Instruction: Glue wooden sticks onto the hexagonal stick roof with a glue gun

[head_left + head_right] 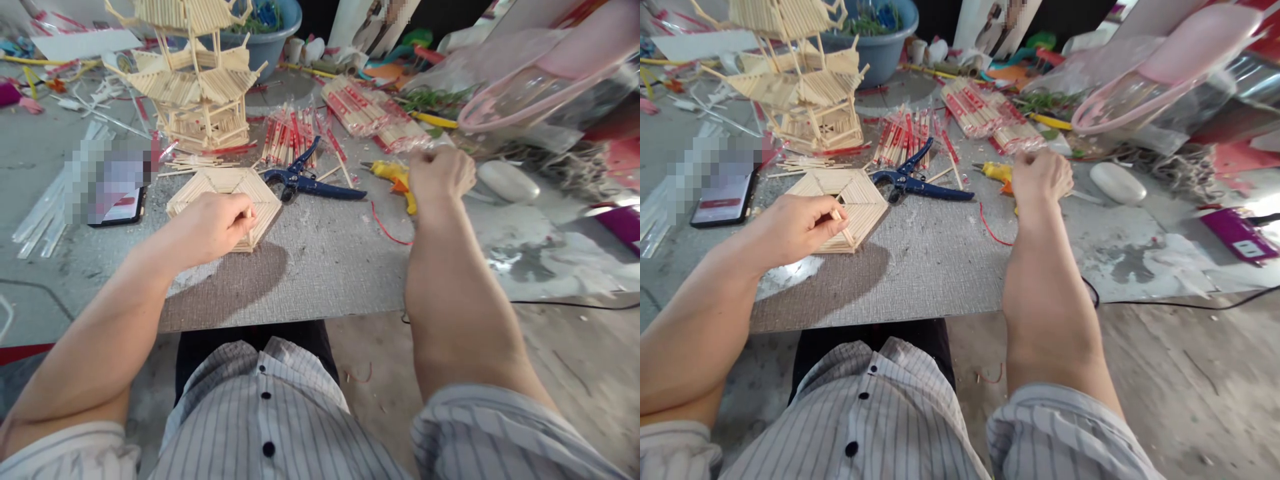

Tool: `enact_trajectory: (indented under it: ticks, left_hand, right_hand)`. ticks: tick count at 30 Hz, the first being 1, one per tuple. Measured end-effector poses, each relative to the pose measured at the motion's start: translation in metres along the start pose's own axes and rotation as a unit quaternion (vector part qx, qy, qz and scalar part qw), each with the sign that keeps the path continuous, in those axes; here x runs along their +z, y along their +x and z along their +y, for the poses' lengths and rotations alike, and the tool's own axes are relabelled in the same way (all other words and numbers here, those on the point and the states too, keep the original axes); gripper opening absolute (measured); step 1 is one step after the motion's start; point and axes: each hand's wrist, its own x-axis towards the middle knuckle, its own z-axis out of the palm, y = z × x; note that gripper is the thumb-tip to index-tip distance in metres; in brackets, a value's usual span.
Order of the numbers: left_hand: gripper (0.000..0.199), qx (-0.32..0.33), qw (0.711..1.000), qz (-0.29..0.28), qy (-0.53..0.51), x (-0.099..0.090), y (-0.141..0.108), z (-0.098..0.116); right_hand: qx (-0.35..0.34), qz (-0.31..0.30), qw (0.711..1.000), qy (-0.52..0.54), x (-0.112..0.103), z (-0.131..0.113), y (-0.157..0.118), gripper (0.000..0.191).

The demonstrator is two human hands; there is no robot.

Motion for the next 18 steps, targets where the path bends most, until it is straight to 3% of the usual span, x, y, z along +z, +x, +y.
enact_trajectory:
  ticks: [10,16,18]
  left_hand:
    - [0.026,0.001,1.0,0.001,-0.006,0.001,-0.001,0.003]
    - [0.024,-0.003,1.0,-0.002,-0.01,0.0,-0.001,0.003]
    - [0.024,-0.001,1.0,-0.001,-0.008,0.0,-0.001,0.003]
  right_hand:
    - [-0.079,0.039,0.995,0.049,0.007,-0.01,-0.007,0.04]
    - [-0.072,0.031,0.995,0.057,0.005,-0.016,-0.009,0.041]
    - [-0.099,0.025,0.992,0.079,0.009,-0.014,-0.005,0.048]
